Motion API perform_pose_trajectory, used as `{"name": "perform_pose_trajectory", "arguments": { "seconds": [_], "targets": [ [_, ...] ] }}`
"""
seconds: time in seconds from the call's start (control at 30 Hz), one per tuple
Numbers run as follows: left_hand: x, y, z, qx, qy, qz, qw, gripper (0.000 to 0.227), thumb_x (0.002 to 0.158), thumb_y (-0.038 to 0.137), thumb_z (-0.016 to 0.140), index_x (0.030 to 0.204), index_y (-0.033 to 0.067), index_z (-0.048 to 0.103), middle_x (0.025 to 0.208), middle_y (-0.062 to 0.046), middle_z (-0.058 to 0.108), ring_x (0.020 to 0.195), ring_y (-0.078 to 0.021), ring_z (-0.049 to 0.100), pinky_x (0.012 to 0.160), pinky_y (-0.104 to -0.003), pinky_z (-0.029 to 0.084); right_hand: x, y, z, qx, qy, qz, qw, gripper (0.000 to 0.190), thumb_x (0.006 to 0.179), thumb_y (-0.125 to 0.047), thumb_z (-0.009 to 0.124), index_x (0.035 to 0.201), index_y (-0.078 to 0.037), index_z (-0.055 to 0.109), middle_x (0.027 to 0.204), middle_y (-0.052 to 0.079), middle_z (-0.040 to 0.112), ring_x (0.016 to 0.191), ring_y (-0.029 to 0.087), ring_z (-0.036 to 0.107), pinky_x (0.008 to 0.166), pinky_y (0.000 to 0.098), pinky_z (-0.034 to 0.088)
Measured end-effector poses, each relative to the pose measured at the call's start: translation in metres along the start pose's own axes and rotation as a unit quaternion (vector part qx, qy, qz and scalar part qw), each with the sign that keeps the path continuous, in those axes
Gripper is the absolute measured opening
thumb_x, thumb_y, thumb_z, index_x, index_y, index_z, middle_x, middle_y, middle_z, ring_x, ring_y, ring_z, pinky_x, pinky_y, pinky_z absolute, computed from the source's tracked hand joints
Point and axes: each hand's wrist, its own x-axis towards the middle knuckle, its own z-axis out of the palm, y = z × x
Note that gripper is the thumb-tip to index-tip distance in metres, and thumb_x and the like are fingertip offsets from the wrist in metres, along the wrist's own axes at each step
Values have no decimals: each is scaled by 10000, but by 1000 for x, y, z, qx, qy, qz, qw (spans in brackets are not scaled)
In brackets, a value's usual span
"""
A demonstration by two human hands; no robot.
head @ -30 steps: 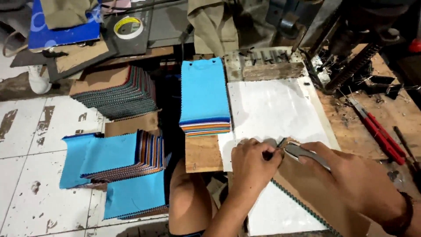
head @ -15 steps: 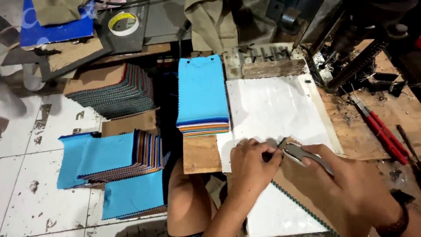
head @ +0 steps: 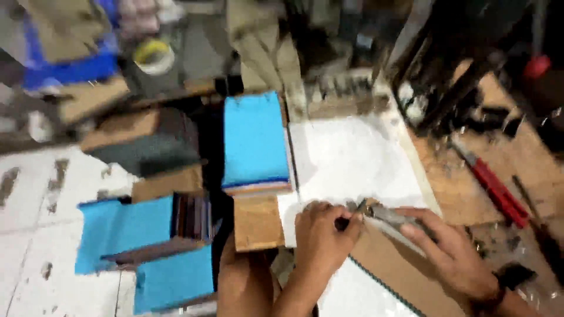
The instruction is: Preparing fabric sample swatches by aligning stacks, drilling holes with a drill press, and trimming edges with a utility knife.
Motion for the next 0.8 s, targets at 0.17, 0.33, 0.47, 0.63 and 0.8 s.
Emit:
{"name": "perform_pose_trajectory", "arguments": {
  "seconds": [0.17, 0.33, 0.47, 0.63, 0.8],
  "targets": [
    [8, 4, -9, -2, -69, -46, 997, 247, 847, 445, 701, 826, 215, 787, 866, 13, 741, 969, -280, 637, 877, -458, 425, -4, -46, -22, -44, -114, 72, 990, 471, 965, -499, 467, 1390, -405, 649, 620, 58, 638, 532, 174, 568, 580, 283, 389],
    [8, 4, -7, 4, -81, -74, 994, 243, 836, 449, 687, 802, 239, 804, 875, 8, 764, 974, -299, 657, 866, -458, 455, -18, -38, -29, -413, -91, -21, 906, 414, 931, -710, 438, 1310, -544, 447, 600, -84, 714, 470, 145, 648, 454, 338, 427],
    [8, 11, -15, -19, -93, -90, 991, 213, 830, 417, 706, 794, 229, 800, 853, 38, 763, 952, -262, 659, 897, -424, 449, -34, -27, -7, -419, 41, -142, 896, 450, 904, -688, 479, 1309, -498, 436, 657, -112, 745, 383, 185, 641, 355, 378, 426],
    [10, 12, -17, -18, -115, -116, 986, 275, 856, 473, 691, 835, 222, 798, 855, 44, 738, 1011, -233, 650, 951, -400, 432, -35, -32, 1, -435, 157, -307, 832, 453, 942, -591, 551, 1300, -314, 554, 570, -39, 673, 342, 180, 603, 342, 333, 461],
    [10, 11, -15, -21, -114, -115, 987, 274, 864, 476, 693, 844, 229, 810, 894, 29, 754, 1040, -243, 645, 951, -417, 425, -34, -38, 2, -481, 201, -340, 782, 431, 947, -590, 556, 1280, -317, 574, 581, -84, 626, 427, 189, 644, 418, 341, 501]
  ]
}}
